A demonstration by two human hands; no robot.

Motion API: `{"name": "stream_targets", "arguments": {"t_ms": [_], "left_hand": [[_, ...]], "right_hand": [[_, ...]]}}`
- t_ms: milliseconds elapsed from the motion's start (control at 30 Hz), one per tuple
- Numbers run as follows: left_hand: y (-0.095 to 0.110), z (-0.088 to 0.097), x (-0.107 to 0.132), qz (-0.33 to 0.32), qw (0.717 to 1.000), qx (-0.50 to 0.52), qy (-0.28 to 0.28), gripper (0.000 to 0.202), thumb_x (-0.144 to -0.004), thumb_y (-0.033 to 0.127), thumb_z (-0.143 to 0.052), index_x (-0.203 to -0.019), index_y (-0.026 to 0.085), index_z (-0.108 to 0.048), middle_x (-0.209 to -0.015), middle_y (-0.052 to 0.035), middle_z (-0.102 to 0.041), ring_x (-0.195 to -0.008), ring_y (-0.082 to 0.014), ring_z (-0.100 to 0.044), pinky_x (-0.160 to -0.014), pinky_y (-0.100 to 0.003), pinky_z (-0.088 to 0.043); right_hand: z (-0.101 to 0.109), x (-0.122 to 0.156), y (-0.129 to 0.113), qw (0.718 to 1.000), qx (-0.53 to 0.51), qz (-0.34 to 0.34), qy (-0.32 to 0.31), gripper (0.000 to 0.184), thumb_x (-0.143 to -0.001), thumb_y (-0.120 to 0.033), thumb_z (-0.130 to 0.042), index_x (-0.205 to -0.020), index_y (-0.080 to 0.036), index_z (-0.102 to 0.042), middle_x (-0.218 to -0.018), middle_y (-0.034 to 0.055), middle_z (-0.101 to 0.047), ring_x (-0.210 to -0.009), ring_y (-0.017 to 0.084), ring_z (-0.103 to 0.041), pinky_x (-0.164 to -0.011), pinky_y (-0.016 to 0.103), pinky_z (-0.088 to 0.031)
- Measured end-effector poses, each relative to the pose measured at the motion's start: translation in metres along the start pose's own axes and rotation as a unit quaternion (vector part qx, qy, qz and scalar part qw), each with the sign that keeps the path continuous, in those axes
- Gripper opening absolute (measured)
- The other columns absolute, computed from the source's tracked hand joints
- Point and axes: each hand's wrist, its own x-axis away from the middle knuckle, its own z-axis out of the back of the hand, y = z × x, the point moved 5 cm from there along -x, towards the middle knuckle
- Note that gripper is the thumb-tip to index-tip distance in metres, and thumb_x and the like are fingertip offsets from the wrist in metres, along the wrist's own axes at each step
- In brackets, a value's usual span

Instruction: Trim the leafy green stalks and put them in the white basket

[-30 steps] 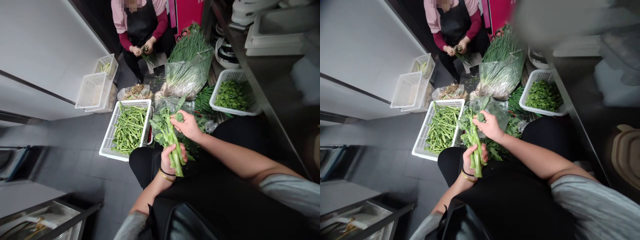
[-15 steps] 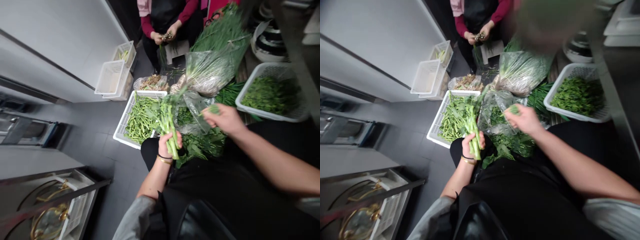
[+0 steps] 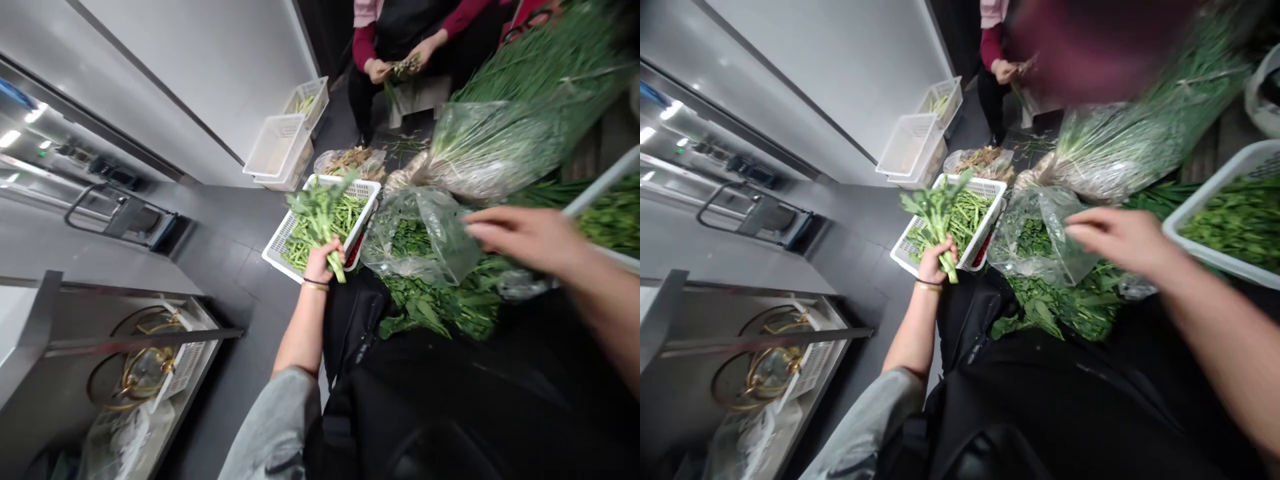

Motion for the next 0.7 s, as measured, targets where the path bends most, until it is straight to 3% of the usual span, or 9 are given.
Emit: {"name": "stream_targets", "arguments": {"t_ms": [67,100,167,267,367,433,567,633,700], "left_hand": [[-0.027,-0.046,0.027,0.051,0.981,0.051,-0.182,0.040,-0.063,0.033,-0.074,-0.094,0.011,-0.060,-0.056,-0.0001,-0.058,-0.039,-0.0104,-0.051,-0.041,-0.023,-0.041],[-0.038,-0.065,0.041,0.071,0.964,0.075,-0.246,0.043,-0.066,0.039,-0.072,-0.097,0.011,-0.060,-0.059,-0.0013,-0.059,-0.040,-0.0108,-0.052,-0.040,-0.022,-0.041],[-0.055,-0.091,0.063,0.097,0.943,0.116,-0.295,0.046,-0.072,0.046,-0.067,-0.100,0.011,-0.059,-0.064,-0.0039,-0.063,-0.042,-0.0112,-0.054,-0.039,-0.022,-0.042],[-0.066,-0.108,0.076,0.092,0.953,0.145,-0.249,0.041,-0.074,0.044,-0.067,-0.096,0.012,-0.058,-0.068,-0.0041,-0.065,-0.043,-0.0095,-0.054,-0.040,-0.020,-0.043],[-0.067,-0.112,0.076,0.066,0.971,0.137,-0.184,0.039,-0.071,0.040,-0.071,-0.093,0.013,-0.056,-0.066,-0.0027,-0.064,-0.042,-0.0088,-0.054,-0.039,-0.019,-0.042],[-0.064,-0.109,0.072,0.041,0.980,0.147,-0.128,0.042,-0.068,0.040,-0.074,-0.095,0.015,-0.053,-0.062,0.0007,-0.062,-0.041,-0.0084,-0.053,-0.041,-0.019,-0.042],[-0.060,-0.098,0.067,-0.001,0.988,0.144,-0.050,0.047,-0.065,0.040,-0.076,-0.096,0.019,-0.049,-0.057,0.0059,-0.056,-0.040,-0.0079,-0.051,-0.042,-0.019,-0.040],[-0.061,-0.097,0.068,-0.017,0.992,0.101,-0.067,0.044,-0.067,0.040,-0.074,-0.098,0.019,-0.050,-0.061,0.0052,-0.057,-0.042,-0.0079,-0.052,-0.043,-0.019,-0.040],[-0.063,-0.096,0.072,-0.051,0.993,0.061,-0.082,0.041,-0.068,0.038,-0.074,-0.097,0.018,-0.054,-0.065,0.0041,-0.057,-0.048,-0.0073,-0.054,-0.048,-0.020,-0.043]], "right_hand": [[-0.066,-0.003,-0.031,0.980,-0.144,-0.019,-0.135,0.035,-0.074,-0.047,-0.064,-0.093,-0.018,-0.069,-0.051,0.0005,-0.059,-0.046,0.013,-0.052,-0.046,0.026,-0.038],[-0.087,-0.005,-0.042,0.964,-0.213,-0.024,-0.156,0.036,-0.074,-0.051,-0.062,-0.084,-0.017,-0.067,-0.047,-0.0015,-0.055,-0.041,0.011,-0.047,-0.042,0.024,-0.035],[-0.106,-0.011,-0.052,0.943,-0.300,-0.031,-0.137,0.042,-0.073,-0.056,-0.061,-0.063,-0.016,-0.058,-0.042,-0.0031,-0.047,-0.038,0.009,-0.043,-0.039,0.023,-0.033],[-0.106,-0.009,-0.046,0.947,-0.304,-0.042,-0.098,0.046,-0.074,-0.058,-0.060,-0.054,-0.017,-0.049,-0.043,-0.0006,-0.050,-0.040,0.011,-0.048,-0.042,0.024,-0.039],[-0.094,0.012,-0.043,0.987,-0.157,0.018,-0.022,0.041,-0.085,-0.050,-0.047,-0.065,-0.016,-0.057,-0.056,0.0047,-0.061,-0.050,0.015,-0.057,-0.050,0.027,-0.046],[-0.090,0.034,-0.050,0.994,-0.062,0.084,0.018,0.033,-0.087,-0.044,-0.047,-0.076,-0.017,-0.063,-0.070,0.0071,-0.065,-0.063,0.016,-0.060,-0.059,0.028,-0.048],[-0.090,0.057,-0.067,0.980,0.016,0.197,-0.020,0.031,-0.089,-0.037,-0.043,-0.078,-0.019,-0.066,-0.078,0.0073,-0.067,-0.074,0.016,-0.061,-0.068,0.026,-0.046],[-0.083,0.044,-0.066,0.985,0.050,0.166,-0.007,0.039,-0.091,-0.038,-0.038,-0.073,-0.017,-0.065,-0.069,0.0071,-0.066,-0.066,0.016,-0.060,-0.063,0.026,-0.044],[-0.074,0.022,-0.059,0.994,0.065,0.091,0.005,0.042,-0.089,-0.043,-0.042,-0.065,-0.016,-0.063,-0.056,0.0060,-0.061,-0.057,0.017,-0.058,-0.057,0.027,-0.041]]}}
